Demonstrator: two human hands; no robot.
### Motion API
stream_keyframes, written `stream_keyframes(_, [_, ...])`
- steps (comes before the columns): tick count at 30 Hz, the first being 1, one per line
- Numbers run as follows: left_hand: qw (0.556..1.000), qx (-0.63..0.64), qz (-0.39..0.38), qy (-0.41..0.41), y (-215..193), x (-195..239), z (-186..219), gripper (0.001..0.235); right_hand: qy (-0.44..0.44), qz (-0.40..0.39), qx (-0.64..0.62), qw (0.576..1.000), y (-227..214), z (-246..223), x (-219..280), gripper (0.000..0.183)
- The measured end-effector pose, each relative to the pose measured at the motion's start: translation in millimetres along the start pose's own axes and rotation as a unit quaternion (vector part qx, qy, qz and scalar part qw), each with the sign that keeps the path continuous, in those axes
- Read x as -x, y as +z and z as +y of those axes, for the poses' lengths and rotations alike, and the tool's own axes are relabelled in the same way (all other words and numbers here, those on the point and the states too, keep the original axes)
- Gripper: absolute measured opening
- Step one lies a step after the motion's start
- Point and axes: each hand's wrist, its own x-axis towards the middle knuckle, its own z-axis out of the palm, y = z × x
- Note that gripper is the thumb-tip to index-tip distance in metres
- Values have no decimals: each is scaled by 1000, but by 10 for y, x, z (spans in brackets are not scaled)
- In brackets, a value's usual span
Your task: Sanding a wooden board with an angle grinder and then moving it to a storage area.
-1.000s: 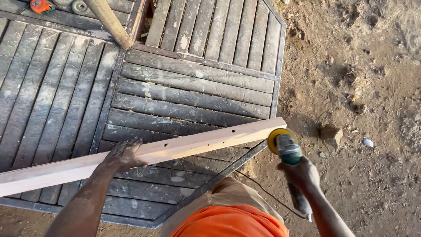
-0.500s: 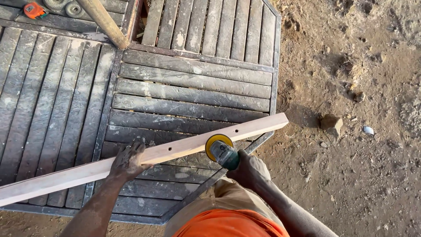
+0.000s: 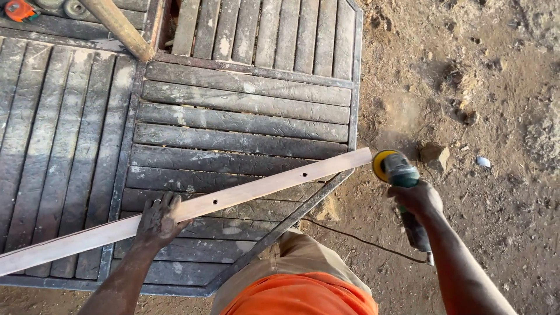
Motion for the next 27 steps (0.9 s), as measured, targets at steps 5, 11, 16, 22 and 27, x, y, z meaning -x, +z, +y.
stream_keyframes(5, [999, -46, -14, -15, -44, 62, 159, 85, 53, 29, -129, 990, -158, 287, 23, 57])
stream_keyframes(11, [985, -91, -139, -52, 25, 54, 133, 89, 76, -56, -343, 935, 46, -147, 338, 31])
stream_keyframes(16, [963, -119, -218, -102, 12, 34, 182, 91, 60, -132, -277, 950, 449, -678, 802, 29])
stream_keyframes(22, [968, -138, -191, -85, 106, 126, 145, 87, -117, -319, -177, 924, 981, -1062, 1378, 31])
stream_keyframes(27, [965, -145, -194, -102, 154, 154, 135, 86, -99, -218, -84, 967, 703, -959, 1200, 27])
